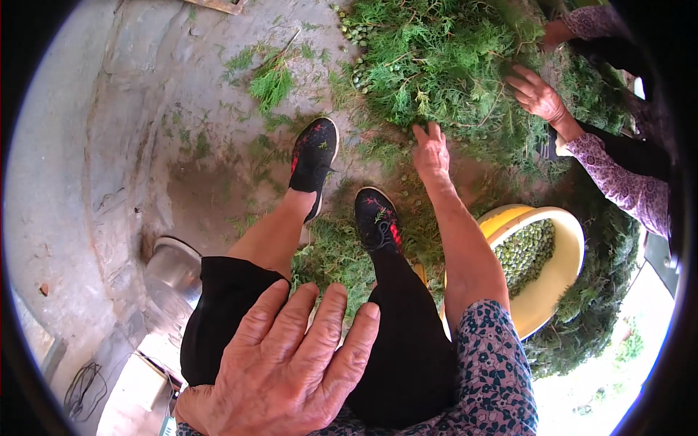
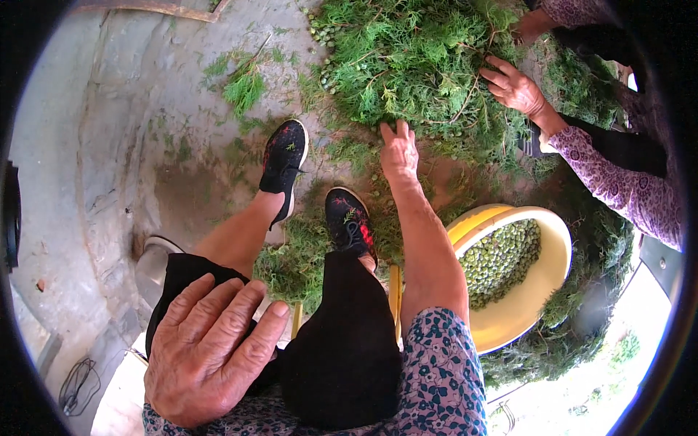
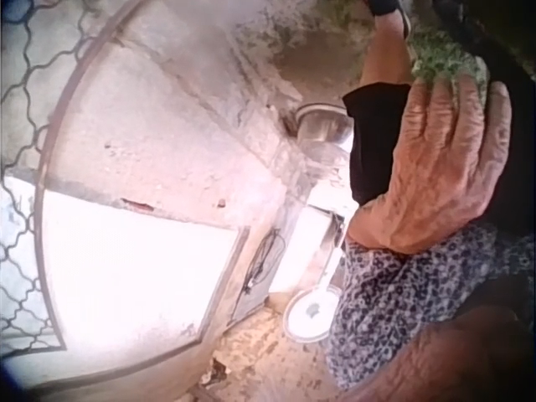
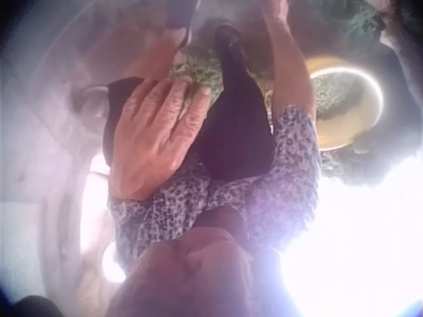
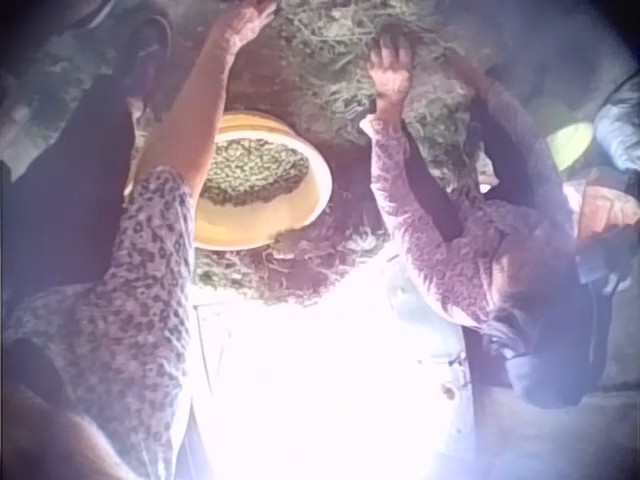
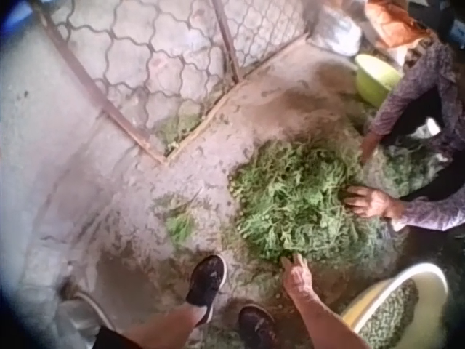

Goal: The person picks green berries from cedar branches by hand, dropping them into a yellow bowl. They then gather loose berries from the ground and place them into the bowl before continuing to pick from the branches.

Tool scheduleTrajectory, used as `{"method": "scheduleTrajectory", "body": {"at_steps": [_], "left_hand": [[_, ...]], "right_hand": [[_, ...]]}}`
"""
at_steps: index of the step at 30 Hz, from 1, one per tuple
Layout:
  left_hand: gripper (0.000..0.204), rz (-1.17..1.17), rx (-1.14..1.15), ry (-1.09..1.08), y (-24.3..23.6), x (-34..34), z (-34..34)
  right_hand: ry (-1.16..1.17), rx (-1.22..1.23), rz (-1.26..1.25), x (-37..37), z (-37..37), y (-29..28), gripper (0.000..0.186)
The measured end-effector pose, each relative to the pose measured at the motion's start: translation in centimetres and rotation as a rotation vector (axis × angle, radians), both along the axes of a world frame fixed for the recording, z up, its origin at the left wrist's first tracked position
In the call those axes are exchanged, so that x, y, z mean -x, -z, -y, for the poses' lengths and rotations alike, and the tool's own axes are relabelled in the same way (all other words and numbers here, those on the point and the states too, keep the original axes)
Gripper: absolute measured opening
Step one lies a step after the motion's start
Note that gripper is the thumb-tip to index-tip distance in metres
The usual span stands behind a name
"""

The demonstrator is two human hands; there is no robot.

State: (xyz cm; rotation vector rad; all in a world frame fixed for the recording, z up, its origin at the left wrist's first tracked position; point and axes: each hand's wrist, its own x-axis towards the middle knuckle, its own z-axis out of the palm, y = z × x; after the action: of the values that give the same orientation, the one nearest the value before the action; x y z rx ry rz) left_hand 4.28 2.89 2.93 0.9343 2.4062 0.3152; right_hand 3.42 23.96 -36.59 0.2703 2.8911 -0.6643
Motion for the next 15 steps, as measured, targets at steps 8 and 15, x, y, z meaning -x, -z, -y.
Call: {"method": "scheduleTrajectory", "body": {"at_steps": [8,15], "left_hand": [[0.040,0.014,-0.080,-0.020,-0.2,-0.5,0.8],[0.043,0.036,-0.052,-0.031,-0.2,-0.4,0.6]], "right_hand": [[0.423,0.283,-0.086,-5.8,-2.0,0.1,0.025],[0.309,0.237,-0.077,-2.2,0.2,0.4,0.024]]}}
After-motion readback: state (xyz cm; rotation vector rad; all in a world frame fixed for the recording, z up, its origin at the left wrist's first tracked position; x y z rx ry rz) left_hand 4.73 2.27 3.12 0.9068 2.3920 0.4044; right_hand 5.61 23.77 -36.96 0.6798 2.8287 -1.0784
